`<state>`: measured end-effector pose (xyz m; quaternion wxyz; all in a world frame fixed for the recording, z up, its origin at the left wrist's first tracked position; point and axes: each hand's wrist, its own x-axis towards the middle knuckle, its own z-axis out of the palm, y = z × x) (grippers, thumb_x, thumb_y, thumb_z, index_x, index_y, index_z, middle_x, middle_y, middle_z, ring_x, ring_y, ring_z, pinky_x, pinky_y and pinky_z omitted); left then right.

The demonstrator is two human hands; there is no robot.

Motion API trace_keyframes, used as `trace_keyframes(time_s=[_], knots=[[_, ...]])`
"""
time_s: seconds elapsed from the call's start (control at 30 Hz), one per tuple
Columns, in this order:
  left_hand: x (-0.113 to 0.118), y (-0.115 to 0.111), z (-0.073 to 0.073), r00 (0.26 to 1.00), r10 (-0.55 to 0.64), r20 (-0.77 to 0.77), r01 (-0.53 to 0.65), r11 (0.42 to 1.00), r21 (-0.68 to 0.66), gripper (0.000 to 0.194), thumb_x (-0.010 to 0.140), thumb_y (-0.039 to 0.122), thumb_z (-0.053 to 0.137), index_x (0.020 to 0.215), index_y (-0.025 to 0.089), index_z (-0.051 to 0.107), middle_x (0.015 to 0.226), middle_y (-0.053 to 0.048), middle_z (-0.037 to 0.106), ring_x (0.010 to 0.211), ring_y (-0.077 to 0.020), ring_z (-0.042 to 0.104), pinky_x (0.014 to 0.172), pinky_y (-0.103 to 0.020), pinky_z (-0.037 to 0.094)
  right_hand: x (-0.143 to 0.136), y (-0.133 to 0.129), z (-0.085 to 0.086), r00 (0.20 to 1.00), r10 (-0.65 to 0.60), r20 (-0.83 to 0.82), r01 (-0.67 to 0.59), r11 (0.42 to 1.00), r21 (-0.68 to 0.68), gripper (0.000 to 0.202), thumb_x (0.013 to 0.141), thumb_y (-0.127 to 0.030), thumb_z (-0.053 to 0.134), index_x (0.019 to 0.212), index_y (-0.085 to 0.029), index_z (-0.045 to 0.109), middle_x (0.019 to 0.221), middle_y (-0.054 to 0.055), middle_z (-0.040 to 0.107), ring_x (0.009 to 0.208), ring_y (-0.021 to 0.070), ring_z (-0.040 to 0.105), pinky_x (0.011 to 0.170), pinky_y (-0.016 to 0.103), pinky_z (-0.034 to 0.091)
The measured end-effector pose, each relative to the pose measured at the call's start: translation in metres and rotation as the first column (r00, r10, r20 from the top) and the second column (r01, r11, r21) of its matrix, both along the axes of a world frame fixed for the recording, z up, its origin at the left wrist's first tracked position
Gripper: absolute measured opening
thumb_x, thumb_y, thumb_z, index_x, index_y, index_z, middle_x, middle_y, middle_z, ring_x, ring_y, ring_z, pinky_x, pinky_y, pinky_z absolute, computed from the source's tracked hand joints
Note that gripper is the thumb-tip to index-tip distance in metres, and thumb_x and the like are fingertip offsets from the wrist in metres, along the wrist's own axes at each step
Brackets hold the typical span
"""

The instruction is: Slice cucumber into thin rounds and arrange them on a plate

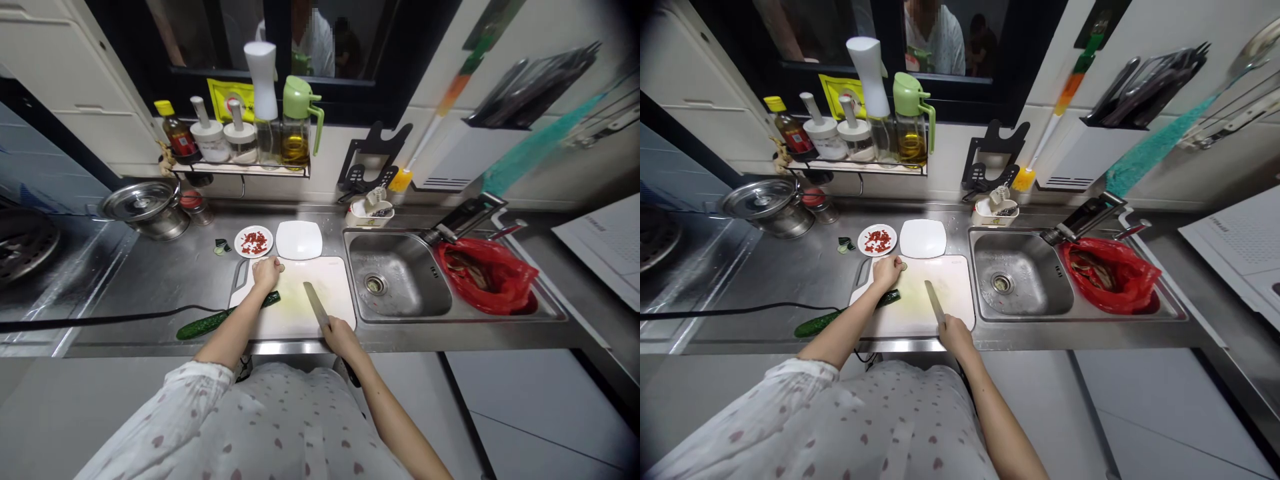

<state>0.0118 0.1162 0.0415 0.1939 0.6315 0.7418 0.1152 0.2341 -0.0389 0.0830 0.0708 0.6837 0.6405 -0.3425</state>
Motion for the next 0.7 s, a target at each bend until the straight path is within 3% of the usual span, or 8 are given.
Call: trace_keyframes(time_s=[0.23, 0.43, 0.7], knots=[[-0.002, 0.0, 0.0, 0.996, -0.061, -0.063, 0.065, 0.996, 0.067, 0.016, 0.081, 0.035, 0.055, 0.085, 0.023, 0.066, 0.094, -0.007, 0.067, 0.099, -0.0238, 0.055, 0.084, -0.035, 0.039, 0.002, 0.001, -0.003, 1.0, 0.014, -0.006, -0.014, 0.999, 0.044, 0.026, 0.089, -0.021, 0.039, 0.097, -0.016, 0.063, 0.093, 0.009, 0.067, 0.087, 0.018, 0.06, 0.066, 0.023, 0.032], [-0.003, -0.001, -0.002, 0.999, -0.035, -0.042, 0.037, 0.997, 0.063, 0.019, 0.082, 0.038, 0.056, 0.08, 0.023, 0.068, 0.095, -0.007, 0.066, 0.099, -0.024, 0.054, 0.083, -0.034, 0.041, 0.002, 0.0, -0.006, 1.0, 0.01, -0.009, -0.009, 0.998, 0.062, 0.025, 0.088, -0.021, 0.039, 0.094, -0.014, 0.063, 0.09, 0.01, 0.067, 0.084, 0.018, 0.06, 0.064, 0.023, 0.031], [-0.014, -0.014, 0.005, 1.0, 0.005, 0.024, -0.007, 0.995, 0.103, 0.019, 0.082, 0.03, 0.055, 0.096, 0.025, 0.066, 0.101, -0.006, 0.066, 0.1, -0.0229, 0.055, 0.084, -0.034, 0.04, 0.002, 0.001, -0.005, 1.0, 0.013, -0.015, -0.012, 0.999, 0.049, 0.023, 0.089, -0.02, 0.039, 0.093, -0.016, 0.062, 0.09, 0.008, 0.067, 0.085, 0.0169, 0.06, 0.064, 0.022, 0.03]])
